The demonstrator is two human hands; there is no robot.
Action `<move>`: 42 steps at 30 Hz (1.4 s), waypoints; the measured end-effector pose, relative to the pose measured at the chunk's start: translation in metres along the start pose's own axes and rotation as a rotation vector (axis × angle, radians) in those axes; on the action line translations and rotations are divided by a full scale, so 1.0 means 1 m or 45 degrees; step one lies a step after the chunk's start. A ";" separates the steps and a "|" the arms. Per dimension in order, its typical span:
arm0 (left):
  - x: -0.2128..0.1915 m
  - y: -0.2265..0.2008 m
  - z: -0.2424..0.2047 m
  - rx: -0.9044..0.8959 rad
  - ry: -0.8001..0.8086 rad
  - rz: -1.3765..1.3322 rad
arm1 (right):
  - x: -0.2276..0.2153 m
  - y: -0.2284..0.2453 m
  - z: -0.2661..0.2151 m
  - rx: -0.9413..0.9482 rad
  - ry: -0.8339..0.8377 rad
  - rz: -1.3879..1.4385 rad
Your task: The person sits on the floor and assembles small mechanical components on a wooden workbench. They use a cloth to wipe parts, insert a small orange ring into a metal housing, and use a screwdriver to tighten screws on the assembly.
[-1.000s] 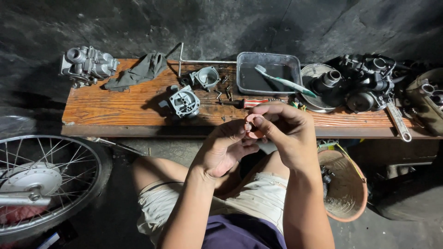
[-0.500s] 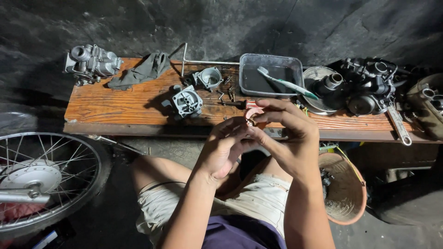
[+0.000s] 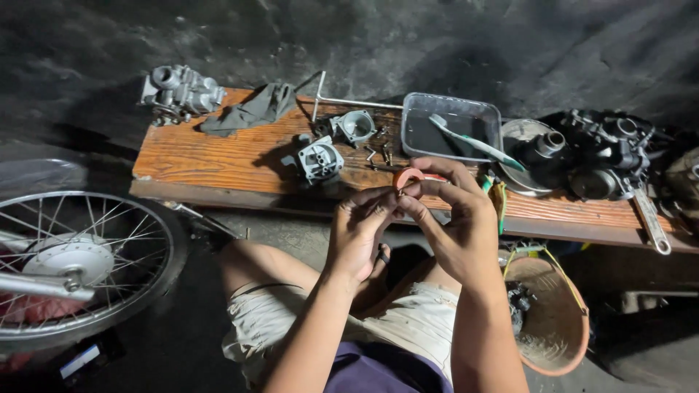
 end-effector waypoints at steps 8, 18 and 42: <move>-0.013 -0.007 -0.002 0.140 -0.118 0.123 | 0.022 -0.015 0.004 0.031 0.127 0.138; -0.045 -0.043 -0.008 0.564 -0.108 0.493 | 0.062 -0.023 0.023 -0.018 0.312 0.231; -0.091 -0.078 0.042 1.384 0.053 1.282 | 0.102 -0.067 0.050 -0.722 0.503 -0.061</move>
Point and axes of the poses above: each hand's wrist, its own z-axis towards the middle knuckle, its own x-axis out of the palm, y = z × x, the point moved 3 cm from there along z, towards the middle knuckle, and after that the axes turned 6 degrees about -x, right-handed, at the moved point
